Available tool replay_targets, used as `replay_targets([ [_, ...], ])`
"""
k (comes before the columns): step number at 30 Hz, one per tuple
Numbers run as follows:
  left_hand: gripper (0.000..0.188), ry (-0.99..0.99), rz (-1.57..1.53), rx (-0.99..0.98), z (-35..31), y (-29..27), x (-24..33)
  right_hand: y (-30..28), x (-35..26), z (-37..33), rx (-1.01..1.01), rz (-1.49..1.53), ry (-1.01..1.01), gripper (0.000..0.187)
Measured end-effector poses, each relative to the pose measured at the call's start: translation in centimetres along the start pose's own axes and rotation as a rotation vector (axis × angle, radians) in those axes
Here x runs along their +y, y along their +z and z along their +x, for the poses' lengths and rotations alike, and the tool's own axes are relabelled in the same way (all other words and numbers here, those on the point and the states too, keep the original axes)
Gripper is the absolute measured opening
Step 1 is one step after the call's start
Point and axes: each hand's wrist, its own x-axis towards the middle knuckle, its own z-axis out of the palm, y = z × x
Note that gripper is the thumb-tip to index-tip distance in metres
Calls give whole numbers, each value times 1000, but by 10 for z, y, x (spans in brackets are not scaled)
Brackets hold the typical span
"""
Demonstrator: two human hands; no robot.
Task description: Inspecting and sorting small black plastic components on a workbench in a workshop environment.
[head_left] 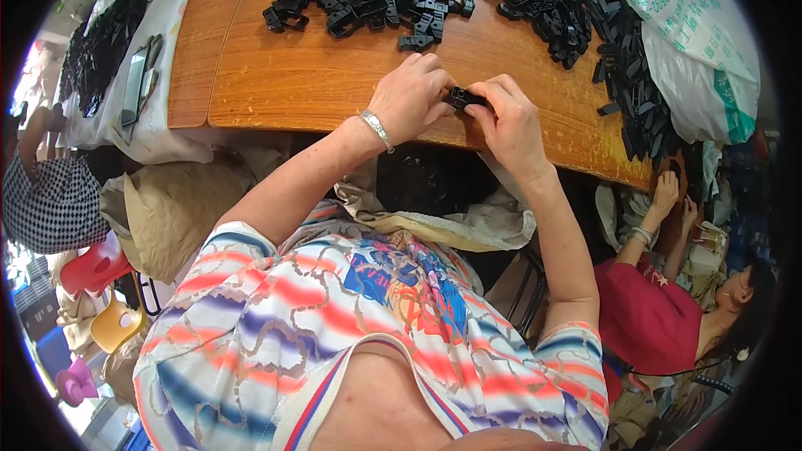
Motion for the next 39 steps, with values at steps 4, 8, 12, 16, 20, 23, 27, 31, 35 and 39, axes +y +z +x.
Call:
replay_targets([
  [4, 23, 12, -3, -4, 1, -1, 1, 0, 5, -2, -18, -34, -53, 23],
  [8, 24, -6, 7, -28, 1, -4, 3, 2, -6, -9, -47, -233, -105, 26],
  [12, 24, 0, 21, -2, 2, -1, 3, 6, 0, -13, 19, -288, -209, 31],
  [16, 24, 15, 37, -38, 2, -3, 0, 13, 1, -15, 11, -343, -214, 30],
  [20, 21, 50, -52, 74, 5, -18, -12, 11, -8, -26, -4, -249, -128, 31],
  [23, 22, -44, 80, 309, 15, -35, -15, 10, -30, -49, -10, -104, -95, 36],
  [27, 18, -73, 182, 290, 21, -30, -35, 14, -39, -59, -53, -26, -126, 33],
  [31, 16, -133, 132, 196, 22, -19, -34, -13, -3, -36, 4, -5, -37, 19],
  [35, 15, -52, -2, 169, 20, -9, -20, -58, 84, -4, 184, -321, 170, 17],
  [39, 18, 61, 12, 77, 20, 4, -8, -79, 141, 19, 122, -626, 322, 26],
])
